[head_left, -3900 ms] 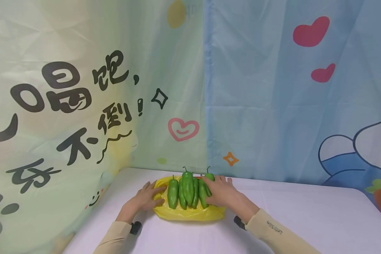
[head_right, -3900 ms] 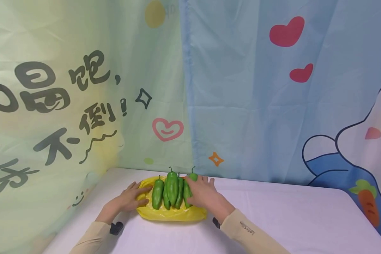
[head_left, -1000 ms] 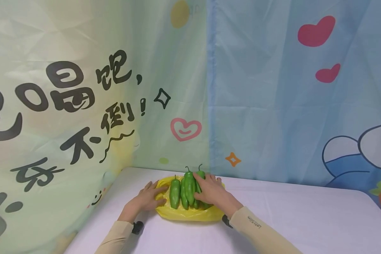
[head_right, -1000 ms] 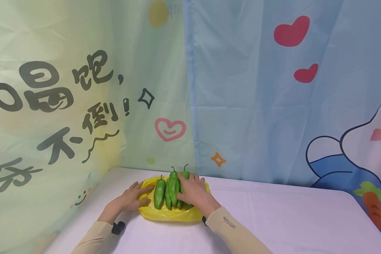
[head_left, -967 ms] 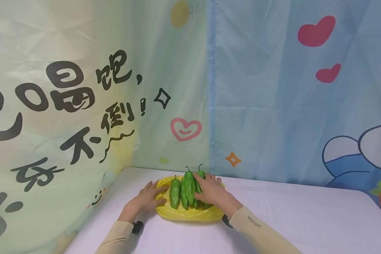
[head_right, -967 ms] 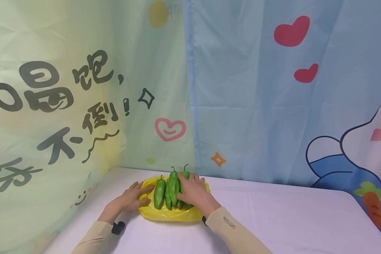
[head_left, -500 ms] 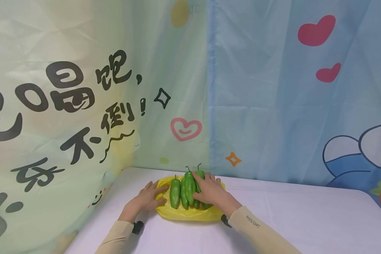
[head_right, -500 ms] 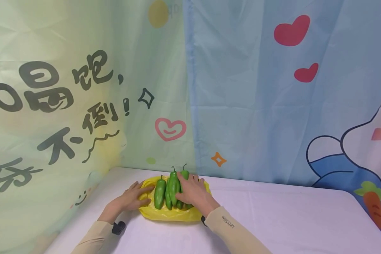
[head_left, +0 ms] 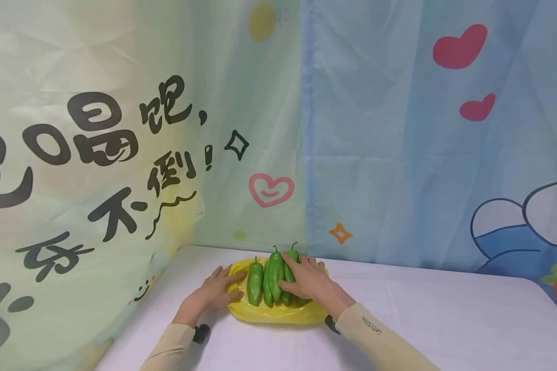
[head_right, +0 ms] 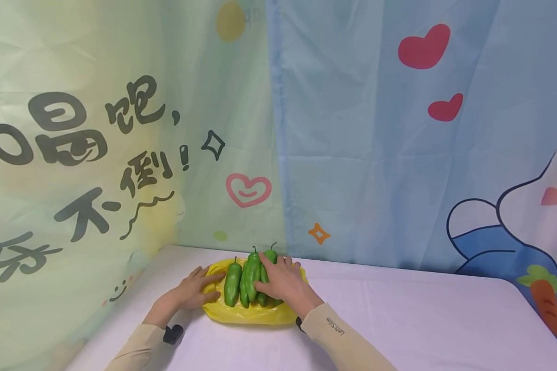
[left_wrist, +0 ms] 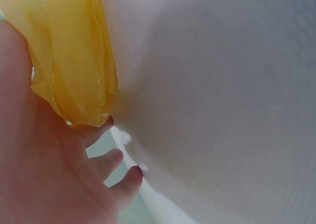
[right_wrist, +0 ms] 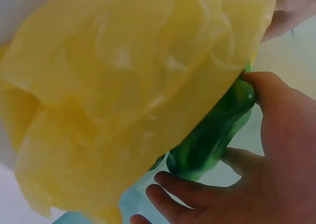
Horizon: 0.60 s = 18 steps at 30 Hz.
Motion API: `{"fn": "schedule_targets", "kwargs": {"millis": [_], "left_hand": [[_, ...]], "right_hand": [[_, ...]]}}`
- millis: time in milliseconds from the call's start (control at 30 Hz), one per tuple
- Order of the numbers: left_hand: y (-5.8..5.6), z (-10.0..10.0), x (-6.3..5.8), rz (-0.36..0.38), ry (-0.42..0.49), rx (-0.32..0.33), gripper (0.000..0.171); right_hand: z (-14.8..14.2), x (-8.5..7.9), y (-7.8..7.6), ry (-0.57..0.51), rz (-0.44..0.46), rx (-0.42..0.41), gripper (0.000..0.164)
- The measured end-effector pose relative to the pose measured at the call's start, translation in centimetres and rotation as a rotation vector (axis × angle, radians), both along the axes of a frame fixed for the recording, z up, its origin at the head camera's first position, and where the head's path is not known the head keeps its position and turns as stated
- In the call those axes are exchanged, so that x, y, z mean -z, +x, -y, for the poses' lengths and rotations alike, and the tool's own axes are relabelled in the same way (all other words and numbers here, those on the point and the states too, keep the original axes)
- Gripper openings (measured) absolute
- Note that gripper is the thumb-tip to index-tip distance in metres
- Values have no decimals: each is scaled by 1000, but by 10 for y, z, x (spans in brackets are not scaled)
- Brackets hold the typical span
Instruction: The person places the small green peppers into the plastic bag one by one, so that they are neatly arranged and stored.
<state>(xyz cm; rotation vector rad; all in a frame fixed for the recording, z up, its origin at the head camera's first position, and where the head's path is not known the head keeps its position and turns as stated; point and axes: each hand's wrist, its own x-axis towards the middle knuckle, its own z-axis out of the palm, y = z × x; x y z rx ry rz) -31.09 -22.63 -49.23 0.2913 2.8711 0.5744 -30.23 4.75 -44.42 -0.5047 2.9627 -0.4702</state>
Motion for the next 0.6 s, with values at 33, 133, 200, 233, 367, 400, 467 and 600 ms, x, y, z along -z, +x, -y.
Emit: {"fn": "schedule_targets", "kwargs": {"millis": [33,133,200,233,367,400,467,600], "left_hand": [[0,0,1,0,0,0,55],[0,1,2,1,1,-2,55],[-1,1,2,-1,2,0,55],[-1,1,2,-3,2,1,55],[-1,2,1,-8,1,0,55],[-1,2,1,-9,0,0,55],[-1,2,1,-10,-1,1,55],[-1,2,2,-15,-6,5,55]], "right_hand": [[0,0,0,-1,-2,2,77],[0,0,0,-3,1,6,79],[0,0,0,-5,4,8,80],[0,0,0,-8,7,10,80],[-1,0,1,-30,13,12,81],[-1,0,2,-38,11,11,81],[-3,0,3,-51,7,12,81],[-6,2,5,-76,-2,11,82]]}}
